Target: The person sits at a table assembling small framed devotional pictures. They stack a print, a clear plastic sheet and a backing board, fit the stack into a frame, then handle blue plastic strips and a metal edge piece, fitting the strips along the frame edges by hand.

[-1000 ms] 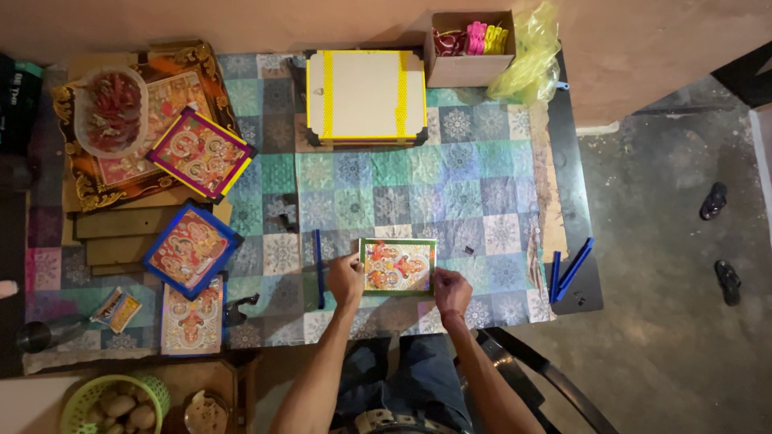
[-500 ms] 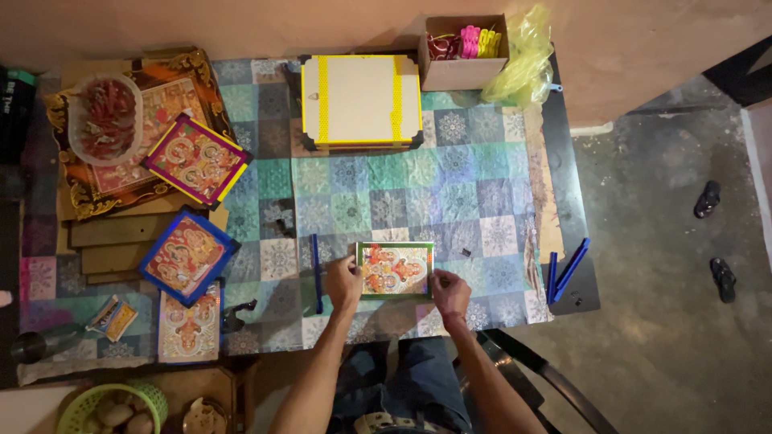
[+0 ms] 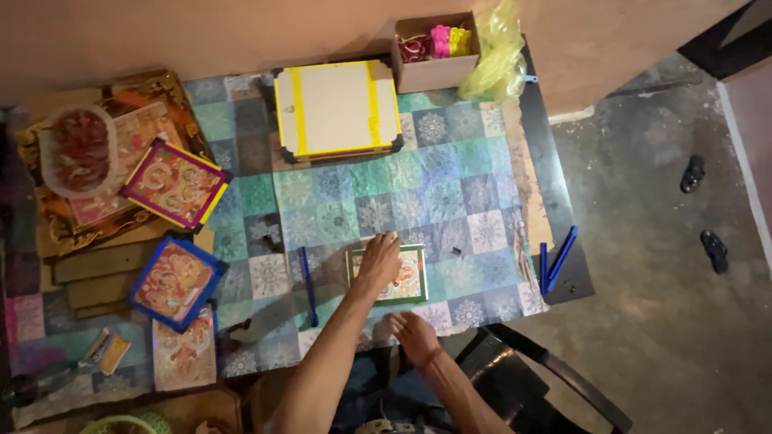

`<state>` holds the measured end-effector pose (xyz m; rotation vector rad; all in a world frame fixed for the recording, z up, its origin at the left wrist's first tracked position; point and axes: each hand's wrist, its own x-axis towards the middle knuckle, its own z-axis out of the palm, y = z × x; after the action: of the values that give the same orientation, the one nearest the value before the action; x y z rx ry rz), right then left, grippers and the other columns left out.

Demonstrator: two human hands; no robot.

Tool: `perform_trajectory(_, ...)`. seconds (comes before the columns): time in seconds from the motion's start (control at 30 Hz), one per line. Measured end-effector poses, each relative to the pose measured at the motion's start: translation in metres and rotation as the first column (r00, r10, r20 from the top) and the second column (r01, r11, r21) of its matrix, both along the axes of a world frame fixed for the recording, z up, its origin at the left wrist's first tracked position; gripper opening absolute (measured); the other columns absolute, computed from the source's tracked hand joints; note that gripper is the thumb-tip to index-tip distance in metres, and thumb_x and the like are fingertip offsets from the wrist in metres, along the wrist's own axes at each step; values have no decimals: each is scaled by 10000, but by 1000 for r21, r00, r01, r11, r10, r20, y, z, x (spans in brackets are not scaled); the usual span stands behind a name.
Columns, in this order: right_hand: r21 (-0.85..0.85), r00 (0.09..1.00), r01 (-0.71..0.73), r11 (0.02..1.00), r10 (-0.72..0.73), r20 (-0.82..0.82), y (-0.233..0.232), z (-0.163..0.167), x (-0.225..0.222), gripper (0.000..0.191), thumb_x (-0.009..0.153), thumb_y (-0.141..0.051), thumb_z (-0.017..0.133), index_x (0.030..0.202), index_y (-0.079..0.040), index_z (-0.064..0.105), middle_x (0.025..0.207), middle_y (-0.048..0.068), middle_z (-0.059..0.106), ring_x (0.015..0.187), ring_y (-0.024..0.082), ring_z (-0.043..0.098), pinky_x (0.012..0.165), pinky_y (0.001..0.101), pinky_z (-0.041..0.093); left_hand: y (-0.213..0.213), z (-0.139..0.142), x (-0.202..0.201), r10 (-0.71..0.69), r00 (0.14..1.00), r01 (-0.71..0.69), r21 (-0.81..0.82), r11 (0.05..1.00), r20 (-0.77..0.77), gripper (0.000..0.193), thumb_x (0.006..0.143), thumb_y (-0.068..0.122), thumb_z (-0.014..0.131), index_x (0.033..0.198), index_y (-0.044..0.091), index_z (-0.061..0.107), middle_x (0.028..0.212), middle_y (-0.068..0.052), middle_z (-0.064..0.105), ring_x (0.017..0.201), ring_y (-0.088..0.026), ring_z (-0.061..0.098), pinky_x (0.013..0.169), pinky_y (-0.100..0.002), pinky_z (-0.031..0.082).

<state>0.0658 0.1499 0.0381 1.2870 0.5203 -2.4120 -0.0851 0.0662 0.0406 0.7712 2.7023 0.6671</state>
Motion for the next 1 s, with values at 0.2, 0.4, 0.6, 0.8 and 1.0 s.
perform_trajectory(0.2, -28, 999, 1, 1000, 0, 37, 3, 11, -27, 288, 1016, -220, 574, 1188, 11, 561, 1093, 184, 631, 987, 305, 614, 916, 410, 548, 15, 2, -6, -23, 999, 29, -124, 992, 48, 217, 851, 64, 607, 1040, 50, 713, 1259, -153, 580, 1243, -354, 526, 973, -551, 478)
perform_trajectory(0.4, -66, 992, -74, 995, 80, 94, 13, 16, -41, 298, 988, -237, 576, 1165, 2, 546, 1111, 188, 647, 1058, 324, 637, 946, 426, 553, 16, 2, -8, -43, 999, 46, -158, 986, 22, 202, 886, 70, 596, 1043, 72, 724, 1273, -130, 586, 1240, -344, 537, 943, -549, 506)
perform_trajectory(0.6, 0, 975, -158, 987, 156, 158, 14, 18, -44, 359, 976, -284, 569, 1193, 2, 563, 1140, 183, 662, 1082, 329, 640, 983, 433, 553, 17, 2, -7, -44, 999, 44, -179, 983, 8, 196, 894, 68, 588, 1044, 76, 714, 1247, -107, 597, 1210, -335, 558, 924, -509, 530)
perform_trajectory(0.8, -81, 983, -110, 991, 121, 136, 23, 7, -30, 403, 985, -285, 537, 1246, 19, 509, 1226, 226, 676, 1073, 340, 658, 951, 436, 562, 13, 5, -9, -45, 997, 54, -140, 989, 68, 232, 851, 105, 715, 1078, 59, 708, 1258, -124, 603, 1226, -337, 558, 960, -514, 506)
perform_trajectory(1.0, 736, 975, -210, 644, 189, 113, 59, -1, -1, 456, 979, -235, 610, 1293, 91, 657, 1082, 205, 752, 883, 290, 730, 766, 388, 570, -41, -5, 27, 559, 825, -504, 341, 794, -84, 479, 839, 220, 790, 1217, -44, 659, 1203, -253, 646, 1149, -433, 591, 973, -504, 473)
